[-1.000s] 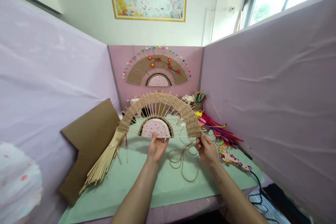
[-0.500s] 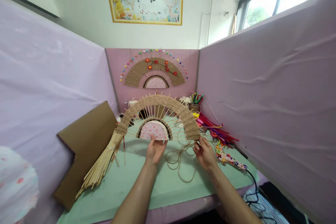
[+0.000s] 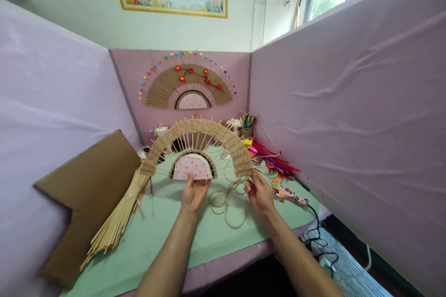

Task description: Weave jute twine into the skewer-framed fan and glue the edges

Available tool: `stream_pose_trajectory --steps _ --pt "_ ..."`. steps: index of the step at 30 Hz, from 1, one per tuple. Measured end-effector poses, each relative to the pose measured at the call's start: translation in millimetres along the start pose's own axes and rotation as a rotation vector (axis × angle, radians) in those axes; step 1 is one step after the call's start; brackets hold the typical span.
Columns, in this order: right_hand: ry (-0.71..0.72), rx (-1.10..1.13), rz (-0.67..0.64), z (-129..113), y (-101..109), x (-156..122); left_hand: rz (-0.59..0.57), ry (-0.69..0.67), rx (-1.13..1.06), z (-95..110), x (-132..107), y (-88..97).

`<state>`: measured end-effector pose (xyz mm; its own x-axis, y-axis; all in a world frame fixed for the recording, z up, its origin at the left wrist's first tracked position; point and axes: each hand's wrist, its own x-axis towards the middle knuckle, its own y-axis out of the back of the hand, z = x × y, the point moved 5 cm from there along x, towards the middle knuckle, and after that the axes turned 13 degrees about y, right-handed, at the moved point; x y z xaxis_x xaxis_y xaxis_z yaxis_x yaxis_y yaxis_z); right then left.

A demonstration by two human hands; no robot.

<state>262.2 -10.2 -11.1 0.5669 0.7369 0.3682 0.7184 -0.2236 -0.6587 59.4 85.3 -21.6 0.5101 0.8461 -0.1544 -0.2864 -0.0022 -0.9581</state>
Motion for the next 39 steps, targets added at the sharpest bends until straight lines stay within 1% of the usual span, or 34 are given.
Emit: stream_pose_trajectory --steps 6,12,14,16,18,20,24,30,36,39 --pt "0.027 -0.049 -0.022 -5 -2 -1 -0.026 0.022 0.005 2 8 8.3" --pt "0.034 -0.123 -0.014 -4 0 -4 -0.026 0.033 0.004 2 10 10.0" --pt "0.035 -0.145 -0.005 -2 0 -5 0.001 0.024 0.004 1 9 9.5" --pt "0.036 -0.163 -0.002 -2 0 -5 0.055 -0.002 0.005 0 7 8.9" --pt "0.035 -0.180 -0.008 -2 -1 -6 0.110 -0.021 0.010 -1 5 7.3" --pt "0.035 -0.201 -0.022 -2 0 -7 0.140 -0.025 0.018 -2 3 4.6" --pt "0.033 -0.249 -0.063 -4 2 -8 0.171 -0.038 0.030 -3 1 1.8" --pt "0.026 -0.305 -0.078 -7 1 -14 0.162 -0.053 0.018 -3 -1 2.3" --pt "0.020 -0.362 -0.045 -6 -5 -23 0.290 -0.077 0.048 -4 -3 7.3" --pt "0.018 -0.386 -0.036 -5 -7 -25 0.303 -0.081 0.049 -7 -4 6.3"
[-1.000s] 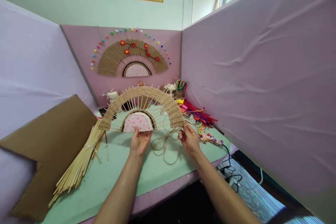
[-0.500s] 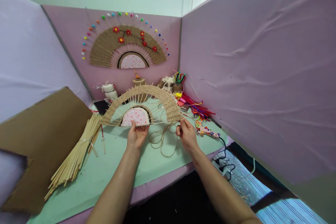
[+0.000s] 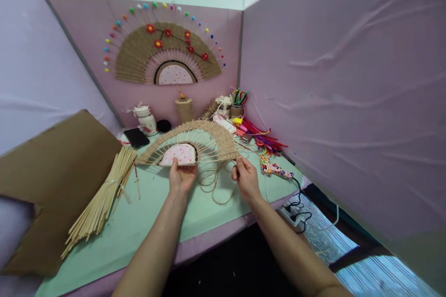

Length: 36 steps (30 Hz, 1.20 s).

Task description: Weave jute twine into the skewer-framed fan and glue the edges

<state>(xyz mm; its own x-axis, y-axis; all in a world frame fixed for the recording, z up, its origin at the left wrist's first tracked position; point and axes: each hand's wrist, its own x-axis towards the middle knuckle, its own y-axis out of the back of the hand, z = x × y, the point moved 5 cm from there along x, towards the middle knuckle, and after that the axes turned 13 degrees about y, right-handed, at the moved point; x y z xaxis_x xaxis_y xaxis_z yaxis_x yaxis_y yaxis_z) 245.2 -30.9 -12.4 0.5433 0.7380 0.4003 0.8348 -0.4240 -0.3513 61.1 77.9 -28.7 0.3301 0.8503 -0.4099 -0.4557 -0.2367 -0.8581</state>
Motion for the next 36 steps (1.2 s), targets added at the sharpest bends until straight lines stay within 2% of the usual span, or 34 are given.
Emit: stream_pose_trajectory --steps 3,7,11,13,15,18,25,30,36 --pt "-0.002 -0.023 0.010 1 -1 -2 0.006 0.035 0.026 -8 -4 -2.5" --pt "-0.015 -0.066 0.036 6 -1 -5 0.009 0.134 0.080 -31 -15 -6.7" --pt "-0.041 -0.098 0.038 14 0 -11 -0.025 0.348 0.241 -72 -27 -12.8" --pt "-0.052 -0.105 0.028 16 -1 -14 -0.092 0.444 0.387 -97 -29 -18.6" --pt "-0.058 -0.110 0.016 18 0 -17 -0.143 0.437 0.502 -115 -27 -24.4" --pt "-0.067 -0.123 -0.013 19 3 -19 -0.147 0.360 0.529 -131 -21 -29.2" --pt "-0.084 -0.133 -0.061 27 13 -20 -0.151 0.215 0.503 -127 -18 -25.0" --pt "-0.086 -0.154 -0.075 30 21 -17 -0.177 0.205 0.480 -123 -19 -21.2" --pt "-0.039 -0.227 -0.154 18 26 -9 -0.204 0.212 0.465 -120 -23 -22.0"
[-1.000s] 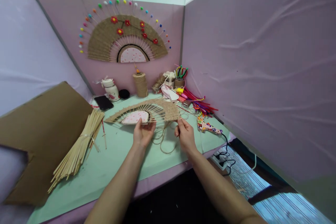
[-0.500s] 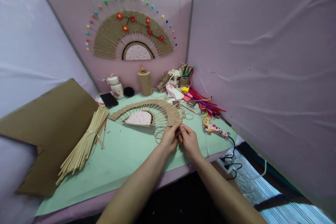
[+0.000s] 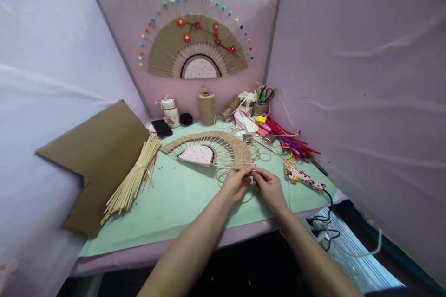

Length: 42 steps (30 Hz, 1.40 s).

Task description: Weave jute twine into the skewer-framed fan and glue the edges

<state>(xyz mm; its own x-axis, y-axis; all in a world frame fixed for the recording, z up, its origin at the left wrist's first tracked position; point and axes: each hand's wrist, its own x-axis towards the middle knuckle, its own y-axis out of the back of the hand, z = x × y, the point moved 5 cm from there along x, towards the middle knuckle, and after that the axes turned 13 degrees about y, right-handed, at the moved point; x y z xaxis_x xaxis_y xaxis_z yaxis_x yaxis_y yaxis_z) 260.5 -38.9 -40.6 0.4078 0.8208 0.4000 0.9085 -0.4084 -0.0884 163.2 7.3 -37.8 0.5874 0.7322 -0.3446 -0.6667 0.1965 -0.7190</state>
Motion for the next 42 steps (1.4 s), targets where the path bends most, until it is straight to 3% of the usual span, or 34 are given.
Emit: stream_pose_trajectory --steps 15,24,31,42 --pt "0.337 -0.396 -0.146 -15 16 10 0.081 0.117 -0.014 -4 -4 4.2" --pt "0.264 -0.396 -0.121 -16 20 16 0.096 0.253 -0.046 -6 -1 8.8" --pt "0.224 -0.412 -0.052 -14 23 14 0.105 0.268 -0.004 -4 -5 7.6" --pt "0.189 -0.443 -0.070 -15 26 18 0.126 0.269 0.021 -4 -3 9.1"
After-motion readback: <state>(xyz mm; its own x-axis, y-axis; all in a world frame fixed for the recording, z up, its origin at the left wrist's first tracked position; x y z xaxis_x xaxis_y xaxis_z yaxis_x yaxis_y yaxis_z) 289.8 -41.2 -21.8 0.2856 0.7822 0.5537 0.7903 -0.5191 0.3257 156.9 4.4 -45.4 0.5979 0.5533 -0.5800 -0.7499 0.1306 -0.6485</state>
